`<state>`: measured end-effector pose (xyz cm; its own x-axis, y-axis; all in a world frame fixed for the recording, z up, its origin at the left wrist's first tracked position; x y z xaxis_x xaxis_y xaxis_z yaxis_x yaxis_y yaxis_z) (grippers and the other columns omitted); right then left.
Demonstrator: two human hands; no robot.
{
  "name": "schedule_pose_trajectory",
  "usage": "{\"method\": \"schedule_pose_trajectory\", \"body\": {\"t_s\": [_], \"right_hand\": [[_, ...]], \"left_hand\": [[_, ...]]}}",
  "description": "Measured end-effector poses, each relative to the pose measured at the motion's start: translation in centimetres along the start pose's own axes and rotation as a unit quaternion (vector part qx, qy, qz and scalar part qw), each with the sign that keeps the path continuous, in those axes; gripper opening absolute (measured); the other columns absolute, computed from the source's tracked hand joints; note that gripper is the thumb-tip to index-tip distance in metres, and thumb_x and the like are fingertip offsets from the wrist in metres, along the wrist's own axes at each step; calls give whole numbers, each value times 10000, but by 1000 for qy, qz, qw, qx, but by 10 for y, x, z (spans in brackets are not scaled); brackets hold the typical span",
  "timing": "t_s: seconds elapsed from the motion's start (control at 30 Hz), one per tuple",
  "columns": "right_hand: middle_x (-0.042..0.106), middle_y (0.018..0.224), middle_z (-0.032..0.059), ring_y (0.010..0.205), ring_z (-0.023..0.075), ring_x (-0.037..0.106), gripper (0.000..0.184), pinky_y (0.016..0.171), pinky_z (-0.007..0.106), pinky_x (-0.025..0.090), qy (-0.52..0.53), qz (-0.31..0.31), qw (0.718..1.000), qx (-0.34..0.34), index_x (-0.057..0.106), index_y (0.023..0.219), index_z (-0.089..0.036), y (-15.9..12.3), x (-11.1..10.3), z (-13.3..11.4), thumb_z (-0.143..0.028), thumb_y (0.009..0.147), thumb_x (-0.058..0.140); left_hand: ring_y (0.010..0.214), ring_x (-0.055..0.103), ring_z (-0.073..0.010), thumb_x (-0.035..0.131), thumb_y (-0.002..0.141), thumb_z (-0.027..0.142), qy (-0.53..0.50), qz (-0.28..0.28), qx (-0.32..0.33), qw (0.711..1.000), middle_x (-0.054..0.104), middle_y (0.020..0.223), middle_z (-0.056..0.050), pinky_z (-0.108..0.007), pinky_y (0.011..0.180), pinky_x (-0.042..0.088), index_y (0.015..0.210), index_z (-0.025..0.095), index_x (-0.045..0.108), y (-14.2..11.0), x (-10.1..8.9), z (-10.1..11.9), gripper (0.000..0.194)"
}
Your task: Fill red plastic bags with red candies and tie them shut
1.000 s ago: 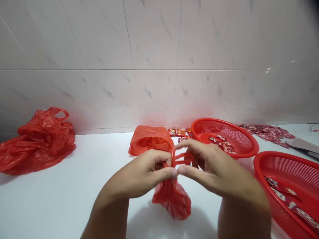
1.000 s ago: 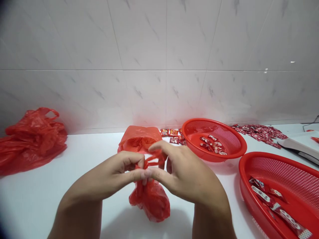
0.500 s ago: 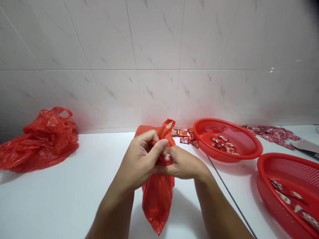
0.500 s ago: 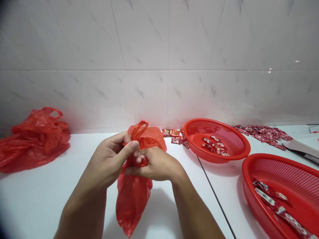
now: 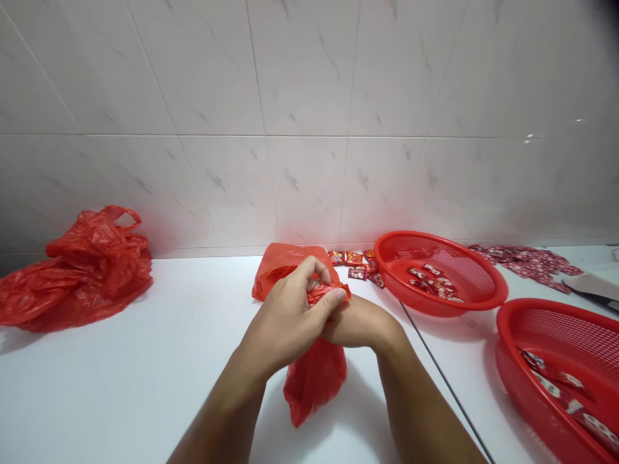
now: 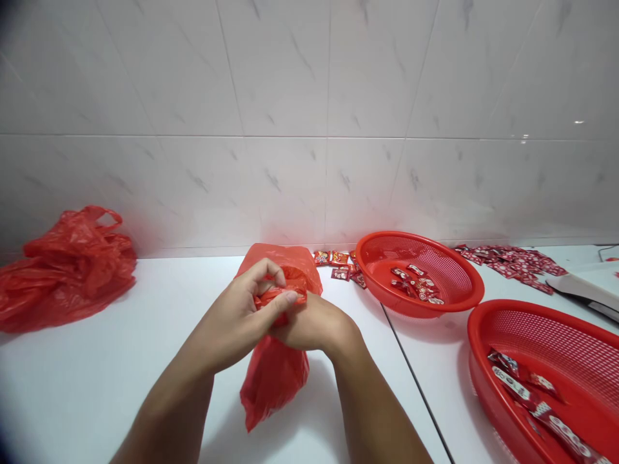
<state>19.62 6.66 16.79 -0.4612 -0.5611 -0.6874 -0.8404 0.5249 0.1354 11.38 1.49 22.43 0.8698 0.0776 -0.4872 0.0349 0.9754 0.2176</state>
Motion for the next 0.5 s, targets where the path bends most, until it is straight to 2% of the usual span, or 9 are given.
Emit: {"method": "schedule_pose_trajectory", "body": {"t_s": [0.03,0.1,0.17,0.3,0.37,0.4,0.5], "right_hand": [[683,903,3,769,137,573,69,573,230,391,-3,-14,1000,13,646,899,-198,1,2,6,-198,830,640],[660,803,-17,709,140,565,217,537,235,378,-19,-45,995,82,663,840,-206,0,3,24,-313,719,807],[658,774,-28,687,148,575,363,524,239,375,-35,-52,986,155,684,833,-218,-4,-2,45,-385,596,903],[732,942,10,770,183,649,641,578,253,413,-54,-7,972,230,712,1086,-249,-10,-22,79,-429,522,958],[747,945,37,744,191,666,653,593,268,431,-27,6,963,268,705,1117,-241,-12,-28,99,-397,537,962],[750,913,44,709,191,666,610,591,277,440,-1,7,959,282,702,1096,-232,-12,-29,110,-379,560,955],[730,755,42,585,185,651,461,561,294,466,84,1,950,302,680,999,-206,-9,-21,139,-389,653,923]], "left_hand": [[749,667,-154,653,968,434,21,-2,-5,1000,693,833,45,-265,645,470,924,250,561,3,3,-3,211],[752,659,-166,649,954,462,52,-3,-13,999,690,826,38,-277,637,462,875,240,566,10,10,-15,250],[756,647,-179,617,954,490,78,2,-23,997,687,813,24,-295,643,454,815,230,545,16,18,-38,304],[729,615,-202,550,960,511,151,31,-64,986,678,807,6,-342,688,458,844,232,557,4,32,-107,302],[863,640,-248,599,916,515,206,45,-61,976,699,945,-35,-393,803,495,963,230,625,-13,38,-140,290],[942,641,-277,657,864,519,233,52,-58,969,695,1053,-62,-429,875,503,1057,227,656,-23,41,-155,350],[1064,619,-350,855,621,544,285,54,-72,954,595,1365,-136,-490,935,516,1375,231,606,-46,54,-187,854]]}}
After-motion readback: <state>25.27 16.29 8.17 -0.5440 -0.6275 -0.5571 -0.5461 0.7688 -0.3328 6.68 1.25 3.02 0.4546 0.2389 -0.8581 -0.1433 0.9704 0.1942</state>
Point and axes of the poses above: each hand's wrist, its own y-axis towards the middle knuckle, its own x-axis out of the palm, z = x × y, the point moved 6 cm from there along y, towards the middle knuckle
